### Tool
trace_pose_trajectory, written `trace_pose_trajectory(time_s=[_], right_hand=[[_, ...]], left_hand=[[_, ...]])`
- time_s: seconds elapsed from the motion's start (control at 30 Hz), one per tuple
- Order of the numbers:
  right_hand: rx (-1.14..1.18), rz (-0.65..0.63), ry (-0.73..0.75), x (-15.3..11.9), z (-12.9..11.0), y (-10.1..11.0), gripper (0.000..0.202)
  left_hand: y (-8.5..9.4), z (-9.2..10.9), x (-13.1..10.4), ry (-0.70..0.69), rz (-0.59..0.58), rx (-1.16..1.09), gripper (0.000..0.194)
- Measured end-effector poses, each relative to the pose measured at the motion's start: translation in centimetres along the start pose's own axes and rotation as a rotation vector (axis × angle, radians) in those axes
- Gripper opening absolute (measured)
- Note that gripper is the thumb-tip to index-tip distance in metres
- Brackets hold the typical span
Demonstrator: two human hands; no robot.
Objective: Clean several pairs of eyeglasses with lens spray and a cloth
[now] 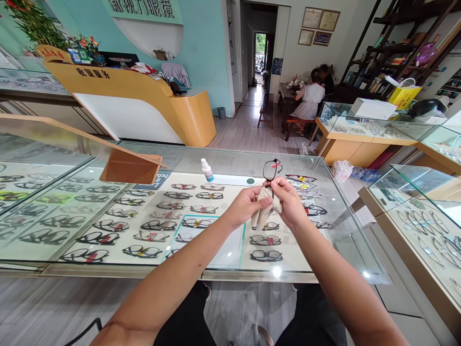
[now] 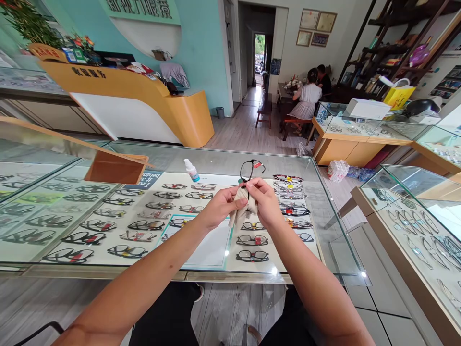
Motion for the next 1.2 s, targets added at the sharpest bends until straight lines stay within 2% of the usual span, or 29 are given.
trace_pose_trajectory(time_s=[0.2, 0.37, 0.67, 0.83, 1.0, 1.2], right_hand=[[-0.079, -0.071, -0.013, -0.14, 0.35, 0.06, 0.034], [-0.161, -0.093, 0.078, -0.13, 0.39, -0.05, 0.034], [-0.151, -0.026, 0.130, 0.25, 0.38, -0.13, 0.026], [-0.179, -0.023, 0.148, 0.37, 0.43, 0.04, 0.025], [-0.159, -0.046, 0.162, 0.32, 0.33, 0.06, 0.027], [-0.146, -0.054, 0.118, 0.08, 0.12, -0.02, 0.032]], left_hand=[[0.10, -0.18, 0.14, 0.009, 0.144, 0.024, 0.056], [0.38, -0.12, 0.34, -0.027, 0.228, 0.049, 0.058], [0.67, -0.60, 0.43, -0.011, 0.130, 0.065, 0.057], [0.64, -0.56, 0.46, 0.019, 0.137, -0.024, 0.058], [0.58, -0.10, 0.39, -0.030, 0.107, 0.075, 0.054], [0.52, 0.04, 0.15, -0.042, 0.131, 0.114, 0.051]])
Point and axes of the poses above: each hand's wrist, its own x-axis towards the middle knuckle, its own y-axis out of the back of the hand, z = x × y, the point moved 2 cm from there along x, towards the middle knuckle, and after that the axes turned 9 degrees about x, right-handed, at the moved point
